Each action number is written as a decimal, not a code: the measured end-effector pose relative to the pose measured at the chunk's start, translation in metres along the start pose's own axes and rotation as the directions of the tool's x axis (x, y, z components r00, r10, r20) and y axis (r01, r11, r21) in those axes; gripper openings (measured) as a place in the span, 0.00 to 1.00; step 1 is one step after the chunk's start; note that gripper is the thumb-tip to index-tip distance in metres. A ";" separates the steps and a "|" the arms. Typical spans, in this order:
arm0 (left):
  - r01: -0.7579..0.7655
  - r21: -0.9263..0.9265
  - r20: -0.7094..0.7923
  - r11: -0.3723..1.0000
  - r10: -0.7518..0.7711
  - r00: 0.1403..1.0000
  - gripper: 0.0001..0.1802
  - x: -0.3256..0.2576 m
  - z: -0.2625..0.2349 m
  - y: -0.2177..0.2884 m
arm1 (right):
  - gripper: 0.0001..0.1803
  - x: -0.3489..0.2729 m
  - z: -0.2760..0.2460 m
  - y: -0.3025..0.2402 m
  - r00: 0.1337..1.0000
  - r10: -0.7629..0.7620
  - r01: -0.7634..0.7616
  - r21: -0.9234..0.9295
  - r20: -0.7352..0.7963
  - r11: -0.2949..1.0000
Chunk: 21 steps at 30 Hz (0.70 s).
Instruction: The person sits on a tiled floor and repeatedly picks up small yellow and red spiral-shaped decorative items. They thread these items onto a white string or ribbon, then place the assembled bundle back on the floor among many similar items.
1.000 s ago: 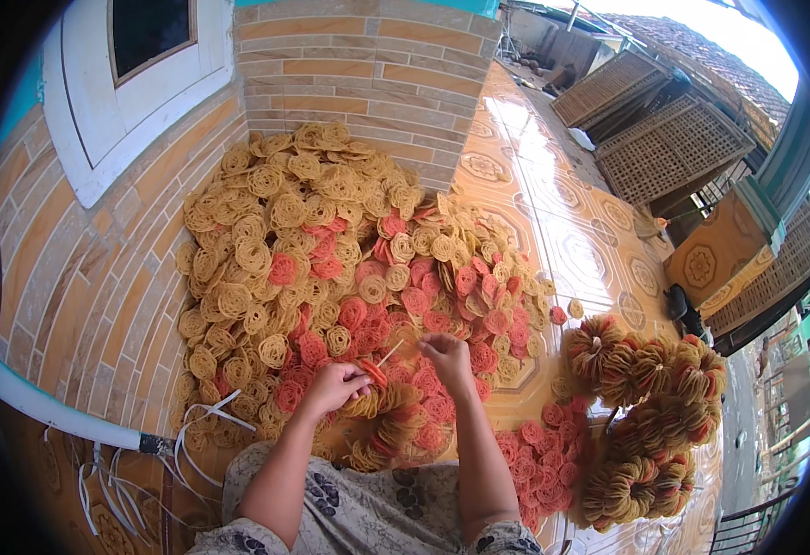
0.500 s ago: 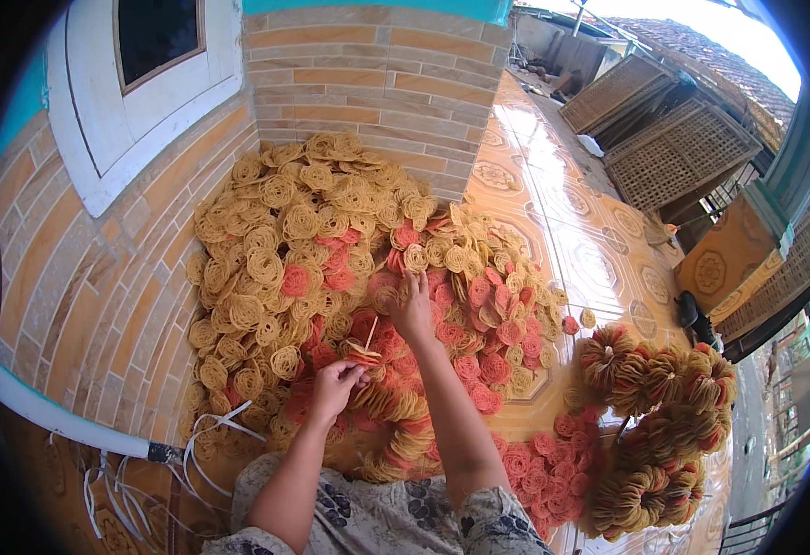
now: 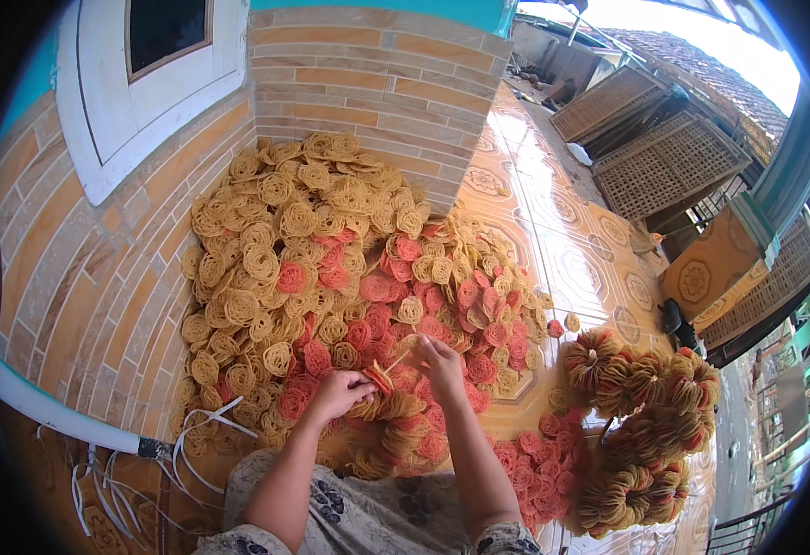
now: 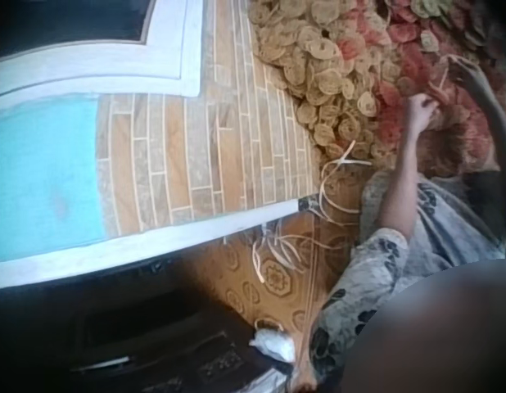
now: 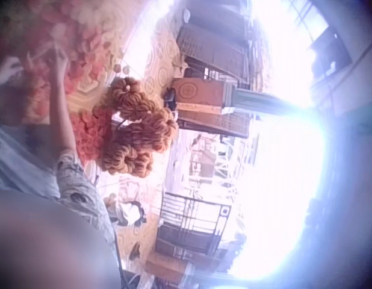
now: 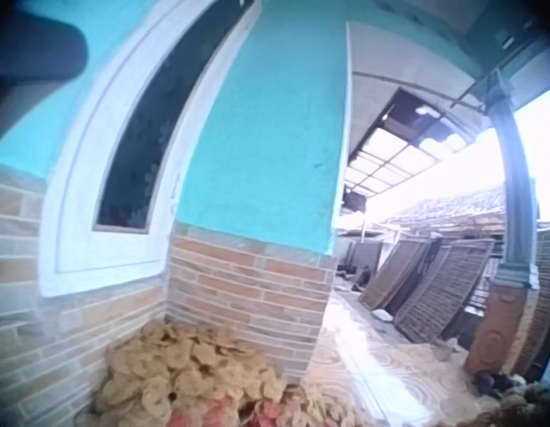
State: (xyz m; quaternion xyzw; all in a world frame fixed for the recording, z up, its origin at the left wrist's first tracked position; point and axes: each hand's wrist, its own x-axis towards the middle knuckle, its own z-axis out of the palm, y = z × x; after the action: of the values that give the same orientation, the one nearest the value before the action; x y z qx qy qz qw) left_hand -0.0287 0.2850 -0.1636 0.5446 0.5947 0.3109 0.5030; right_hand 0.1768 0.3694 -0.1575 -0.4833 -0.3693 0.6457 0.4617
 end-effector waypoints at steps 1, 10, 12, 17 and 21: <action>0.007 0.034 -0.007 0.999 -0.007 1.000 0.10 -0.001 -0.001 0.002 | 0.17 -0.002 0.002 -0.001 0.998 -0.064 0.064 -0.035 0.016 0.997; -0.054 -0.117 -0.094 0.992 0.043 0.995 0.11 0.005 0.007 -0.005 | 0.19 -0.016 0.025 -0.012 0.969 -0.237 0.239 -0.023 0.065 0.971; -0.077 -0.239 -0.157 0.968 0.039 0.987 0.11 0.007 0.011 -0.008 | 0.19 -0.016 0.023 -0.016 0.993 -0.058 0.021 0.343 0.098 0.939; -0.162 -0.236 -0.193 0.958 0.117 0.974 0.09 0.007 0.010 -0.010 | 0.18 -0.011 0.014 -0.018 0.996 -0.073 0.055 0.312 0.047 0.949; -0.120 -0.044 -0.127 0.992 0.113 0.985 0.10 0.001 0.006 -0.002 | 0.16 -0.012 0.010 -0.019 0.997 -0.073 0.079 0.238 -0.034 0.968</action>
State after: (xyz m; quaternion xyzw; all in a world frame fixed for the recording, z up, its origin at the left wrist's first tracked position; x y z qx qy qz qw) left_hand -0.0238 0.2849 -0.1671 0.5449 0.5837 0.3883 0.4601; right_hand 0.1726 0.3634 -0.1342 -0.4178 -0.3012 0.6612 0.5455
